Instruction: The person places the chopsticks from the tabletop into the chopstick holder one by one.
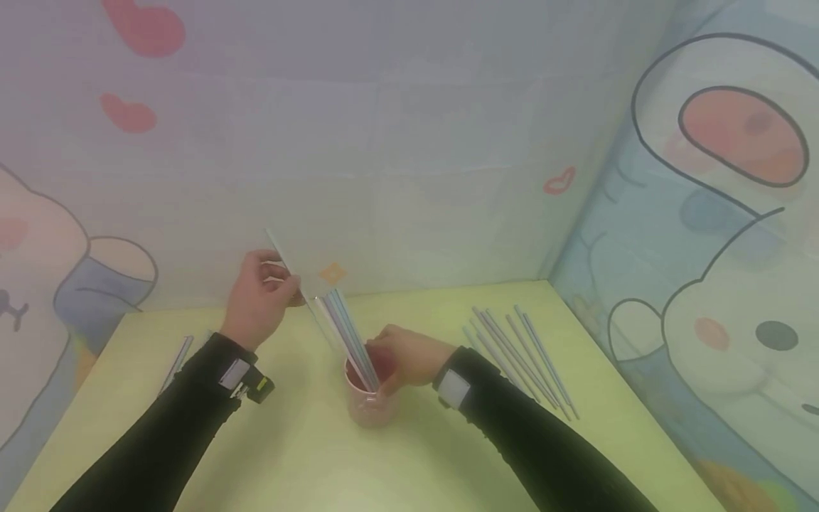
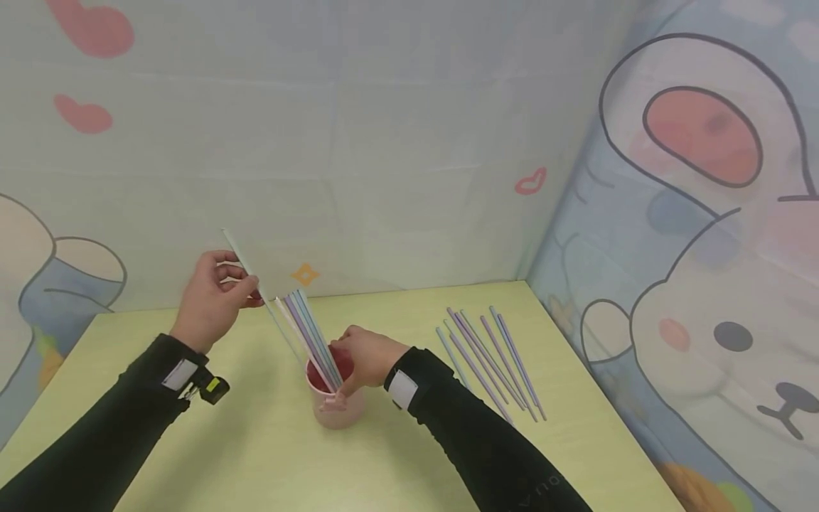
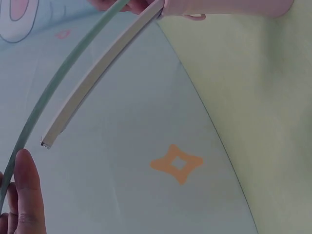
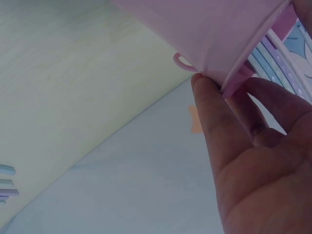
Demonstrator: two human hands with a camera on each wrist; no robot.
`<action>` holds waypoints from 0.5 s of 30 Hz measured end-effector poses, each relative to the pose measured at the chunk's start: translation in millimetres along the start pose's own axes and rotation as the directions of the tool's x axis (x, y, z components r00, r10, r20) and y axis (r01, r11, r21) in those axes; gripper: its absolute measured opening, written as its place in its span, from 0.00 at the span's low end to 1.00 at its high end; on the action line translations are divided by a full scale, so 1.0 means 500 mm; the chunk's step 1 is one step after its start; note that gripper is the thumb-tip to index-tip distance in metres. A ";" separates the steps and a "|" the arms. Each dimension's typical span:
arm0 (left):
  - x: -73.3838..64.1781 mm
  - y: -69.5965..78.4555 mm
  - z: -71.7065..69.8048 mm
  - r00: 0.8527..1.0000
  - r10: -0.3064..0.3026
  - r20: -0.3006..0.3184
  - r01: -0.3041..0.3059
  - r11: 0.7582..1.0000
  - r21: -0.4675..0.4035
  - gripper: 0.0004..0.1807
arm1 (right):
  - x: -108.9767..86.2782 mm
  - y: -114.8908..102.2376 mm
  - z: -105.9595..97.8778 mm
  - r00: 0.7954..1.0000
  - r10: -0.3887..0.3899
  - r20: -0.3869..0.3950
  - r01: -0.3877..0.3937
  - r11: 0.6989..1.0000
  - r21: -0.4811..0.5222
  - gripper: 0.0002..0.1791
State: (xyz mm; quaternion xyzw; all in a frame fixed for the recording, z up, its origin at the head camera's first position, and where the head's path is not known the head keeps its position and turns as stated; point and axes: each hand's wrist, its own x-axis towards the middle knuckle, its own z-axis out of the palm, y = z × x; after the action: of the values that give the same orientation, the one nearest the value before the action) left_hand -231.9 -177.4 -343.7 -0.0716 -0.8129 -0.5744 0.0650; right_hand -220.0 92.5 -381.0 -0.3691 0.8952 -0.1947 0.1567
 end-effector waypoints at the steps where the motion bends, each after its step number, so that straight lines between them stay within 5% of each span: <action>1: -0.001 0.001 0.002 1.000 -0.004 0.004 0.004 1.000 0.002 0.33 | 0.000 -0.001 0.000 1.000 -0.002 -0.001 0.002 1.000 0.002 0.33; 15: -0.022 -0.025 0.039 0.999 0.019 0.027 -0.020 1.000 0.020 0.23 | 0.010 0.003 0.004 1.000 -0.027 0.000 0.027 0.999 -0.031 0.31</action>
State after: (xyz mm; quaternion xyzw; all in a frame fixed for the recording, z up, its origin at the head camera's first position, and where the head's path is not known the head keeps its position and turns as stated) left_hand -224.1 -163.5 -363.6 -0.0867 -0.8188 -0.5643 0.0604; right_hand -223.6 89.4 -384.3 -0.3835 0.8931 -0.1830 0.1480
